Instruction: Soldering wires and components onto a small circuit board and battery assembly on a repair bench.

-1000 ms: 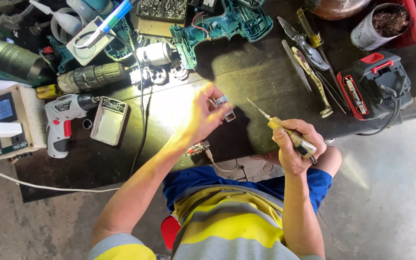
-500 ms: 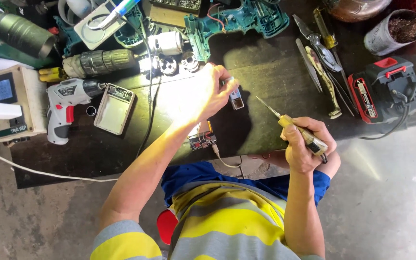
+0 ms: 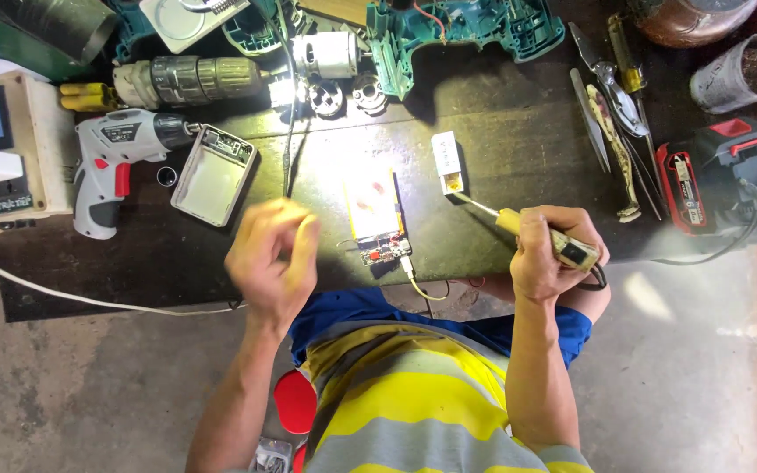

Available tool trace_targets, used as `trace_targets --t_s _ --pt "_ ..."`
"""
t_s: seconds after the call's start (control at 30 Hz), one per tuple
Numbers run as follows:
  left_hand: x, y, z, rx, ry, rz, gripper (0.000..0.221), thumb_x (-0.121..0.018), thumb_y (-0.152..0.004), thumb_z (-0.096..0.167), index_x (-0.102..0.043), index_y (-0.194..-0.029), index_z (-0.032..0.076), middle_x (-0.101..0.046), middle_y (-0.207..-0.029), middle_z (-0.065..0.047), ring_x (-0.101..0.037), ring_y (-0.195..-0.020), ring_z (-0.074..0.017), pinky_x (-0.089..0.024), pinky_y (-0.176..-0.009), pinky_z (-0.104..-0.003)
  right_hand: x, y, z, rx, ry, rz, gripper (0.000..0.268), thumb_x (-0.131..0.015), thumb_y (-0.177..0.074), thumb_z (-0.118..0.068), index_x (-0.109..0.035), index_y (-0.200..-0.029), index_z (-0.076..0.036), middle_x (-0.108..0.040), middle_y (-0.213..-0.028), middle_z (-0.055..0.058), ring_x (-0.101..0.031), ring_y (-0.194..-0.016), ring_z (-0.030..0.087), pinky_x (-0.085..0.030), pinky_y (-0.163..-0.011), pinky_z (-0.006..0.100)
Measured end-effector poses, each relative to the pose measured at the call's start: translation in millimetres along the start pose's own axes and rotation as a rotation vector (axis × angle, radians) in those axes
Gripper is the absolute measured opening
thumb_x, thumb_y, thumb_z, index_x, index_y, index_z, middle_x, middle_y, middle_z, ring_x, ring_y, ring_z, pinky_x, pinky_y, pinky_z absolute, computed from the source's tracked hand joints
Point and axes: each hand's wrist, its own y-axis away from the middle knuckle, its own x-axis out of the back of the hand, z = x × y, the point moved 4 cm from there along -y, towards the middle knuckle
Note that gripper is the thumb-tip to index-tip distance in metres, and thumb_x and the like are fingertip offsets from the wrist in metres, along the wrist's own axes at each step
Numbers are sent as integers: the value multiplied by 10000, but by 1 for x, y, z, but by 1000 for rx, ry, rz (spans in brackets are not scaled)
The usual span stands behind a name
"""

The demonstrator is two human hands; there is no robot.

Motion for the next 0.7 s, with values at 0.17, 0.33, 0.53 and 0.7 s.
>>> trace_targets --t_s 0.17,0.33,0.53,0.7 --pt "24 56 -36 26 53 125 67 -805 -864 -16 -745 -879 12 -664 -770 -125 -548 -555 -161 -513 -539 -235 8 3 14 53 260 -54 49 -720 -853 12 -747 -813 6 -540 -558 88 -516 -494 131 -464 -520 273" --pt "14 50 -32 25 4 169 97 -830 -855 6 -733 -854 2 -656 -755 -99 -528 -533 -144 -483 -464 -210 6 3 14 89 391 -103 103 -764 -937 -29 -744 -836 -35 -618 -663 82 -577 -570 157 -500 -600 274" --pt "12 49 -32 35 19 151 86 -821 -859 -17 -739 -856 6 -657 -758 -113 -511 -530 -135 -470 -450 -199 -3 -5 1 163 339 -164 151 -737 -985 19 -706 -840 -11 -579 -650 72 -490 -569 120 -469 -591 269" --pt "12 47 -32 50 13 156 101 -823 -860 -22 -729 -831 2 -647 -736 -111 -496 -515 -142 -448 -422 -209 -12 -12 -11 108 383 -187 175 -768 -970 16 -698 -814 -21 -572 -636 57 -487 -578 121 -450 -613 266"
